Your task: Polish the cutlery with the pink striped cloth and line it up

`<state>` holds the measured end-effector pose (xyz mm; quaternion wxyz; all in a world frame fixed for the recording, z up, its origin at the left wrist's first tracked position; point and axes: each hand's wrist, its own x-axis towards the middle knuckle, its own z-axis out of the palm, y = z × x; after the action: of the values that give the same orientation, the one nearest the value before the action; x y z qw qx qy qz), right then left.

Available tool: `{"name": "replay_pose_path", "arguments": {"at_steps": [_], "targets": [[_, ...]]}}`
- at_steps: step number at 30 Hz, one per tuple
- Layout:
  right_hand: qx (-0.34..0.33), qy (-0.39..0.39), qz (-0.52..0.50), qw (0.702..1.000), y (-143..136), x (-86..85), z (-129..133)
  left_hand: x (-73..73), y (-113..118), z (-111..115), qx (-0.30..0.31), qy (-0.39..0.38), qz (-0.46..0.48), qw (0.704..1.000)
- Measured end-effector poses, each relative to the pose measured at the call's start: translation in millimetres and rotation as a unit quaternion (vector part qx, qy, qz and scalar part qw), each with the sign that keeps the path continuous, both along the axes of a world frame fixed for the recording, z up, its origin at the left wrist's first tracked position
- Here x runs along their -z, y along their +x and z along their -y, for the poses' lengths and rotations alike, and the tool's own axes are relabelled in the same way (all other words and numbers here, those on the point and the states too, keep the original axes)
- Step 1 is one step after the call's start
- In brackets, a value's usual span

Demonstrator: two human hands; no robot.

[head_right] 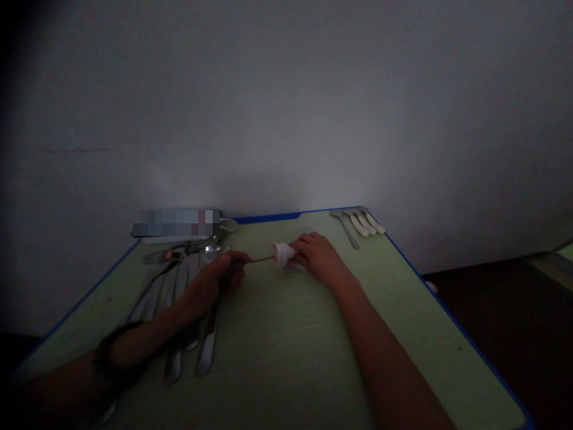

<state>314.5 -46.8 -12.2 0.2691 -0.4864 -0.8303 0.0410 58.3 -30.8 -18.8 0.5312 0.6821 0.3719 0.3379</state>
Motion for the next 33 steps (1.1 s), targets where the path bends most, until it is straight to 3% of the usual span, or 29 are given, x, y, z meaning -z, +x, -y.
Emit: {"name": "replay_pose_path", "arguments": {"at_steps": [4, 7, 12, 16, 20, 27, 33], "targets": [[0.007, -0.115, -0.146, 0.983, 15, -1.2, 3, -2.0, 1, -3, -0.011, -0.044, 0.060, 0.997], [0.014, -0.173, -0.212, 0.962, 14, -3.2, 6, -7.1, 0, -1, -0.045, -0.023, 0.062, 0.997], [-0.020, -0.237, -0.245, 0.940, 4, -6.2, 10, -14.5, -5, 4, -0.058, 0.072, -0.023, 0.995], [-0.040, -0.295, -0.234, 0.926, 6, -12.3, 13, -6.4, -9, -1, -0.024, 0.098, -0.032, 0.994], [-0.033, -0.304, -0.210, 0.929, 12, -17.1, 13, 0.1, -9, -4, -0.020, 0.103, -0.032, 0.994], [-0.026, -0.286, -0.255, 0.923, 14, -17.7, 13, -14.2, -3, 3, -0.061, 0.167, -0.186, 0.966], [-0.019, -0.311, -0.342, 0.887, 17, -17.0, 15, -13.2, -6, 4, -0.045, 0.224, -0.161, 0.960]]}}
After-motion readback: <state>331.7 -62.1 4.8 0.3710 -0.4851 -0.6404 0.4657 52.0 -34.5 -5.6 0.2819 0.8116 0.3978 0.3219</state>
